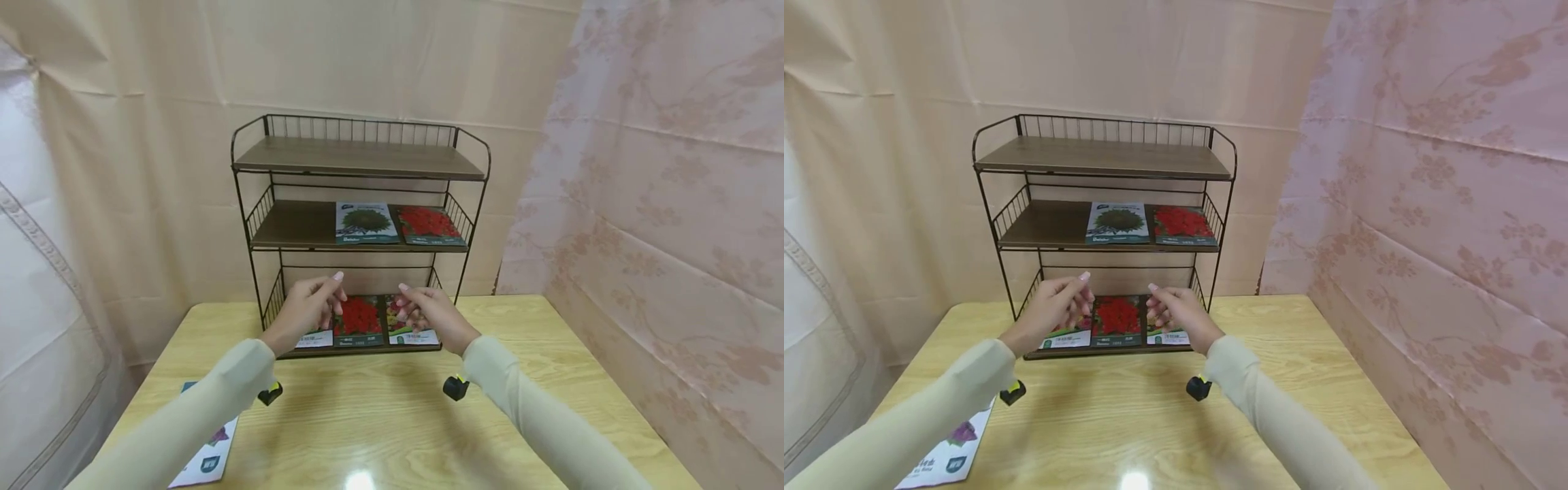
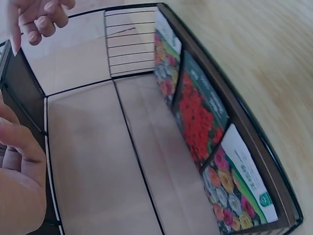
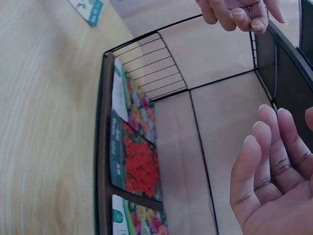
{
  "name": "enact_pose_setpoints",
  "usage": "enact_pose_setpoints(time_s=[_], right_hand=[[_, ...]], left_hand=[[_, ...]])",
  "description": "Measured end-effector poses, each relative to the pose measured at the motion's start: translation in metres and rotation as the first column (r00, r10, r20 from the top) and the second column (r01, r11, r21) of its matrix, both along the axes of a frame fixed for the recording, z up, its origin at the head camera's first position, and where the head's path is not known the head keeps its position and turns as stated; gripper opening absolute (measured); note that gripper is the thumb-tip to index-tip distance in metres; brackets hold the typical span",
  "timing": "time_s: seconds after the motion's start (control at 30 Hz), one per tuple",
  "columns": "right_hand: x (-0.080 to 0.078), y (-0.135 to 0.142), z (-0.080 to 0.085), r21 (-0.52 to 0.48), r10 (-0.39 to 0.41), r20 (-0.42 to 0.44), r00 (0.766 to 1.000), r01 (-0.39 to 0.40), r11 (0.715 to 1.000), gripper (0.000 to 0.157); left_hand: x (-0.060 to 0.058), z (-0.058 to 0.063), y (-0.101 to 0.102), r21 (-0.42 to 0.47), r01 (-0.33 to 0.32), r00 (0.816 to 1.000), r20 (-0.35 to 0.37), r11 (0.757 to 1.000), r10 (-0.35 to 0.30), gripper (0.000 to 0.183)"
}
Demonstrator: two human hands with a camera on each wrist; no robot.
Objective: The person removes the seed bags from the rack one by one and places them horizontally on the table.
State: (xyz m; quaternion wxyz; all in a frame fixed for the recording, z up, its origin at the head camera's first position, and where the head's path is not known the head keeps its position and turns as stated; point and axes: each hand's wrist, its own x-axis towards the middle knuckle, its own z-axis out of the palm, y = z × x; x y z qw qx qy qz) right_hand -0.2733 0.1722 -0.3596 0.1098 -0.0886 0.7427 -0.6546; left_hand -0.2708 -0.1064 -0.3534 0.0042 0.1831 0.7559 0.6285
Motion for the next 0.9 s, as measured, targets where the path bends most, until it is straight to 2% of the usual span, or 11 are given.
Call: enact_pose_setpoints(time_s=[0.2, 0.37, 0.67, 0.9], right_hand=[[-0.006, -0.001, 0.012, -0.053, 0.039, -0.045, 0.998, -0.041, 0.998, 0.033], [-0.011, -0.009, 0.024, -0.076, 0.062, -0.058, 0.996, -0.066, 0.995, 0.029], [-0.015, -0.020, 0.038, -0.104, 0.056, -0.056, 0.997, -0.062, 0.993, 0.034], [-0.018, -0.022, 0.041, -0.106, 0.065, -0.032, 0.997, -0.068, 0.992, 0.049]], left_hand=[[-0.012, 0.012, 0.008, 0.137, 0.019, 1.000, 0.012, 0.990, -0.021, 0.072], [-0.018, 0.019, 0.012, 0.169, 0.012, 1.000, 0.023, 0.985, -0.016, 0.075], [-0.026, 0.029, 0.019, 0.179, -0.020, 0.999, 0.040, 0.984, 0.013, 0.080], [-0.030, 0.035, 0.025, 0.205, -0.081, 0.993, 0.102, 0.975, 0.060, 0.062]])
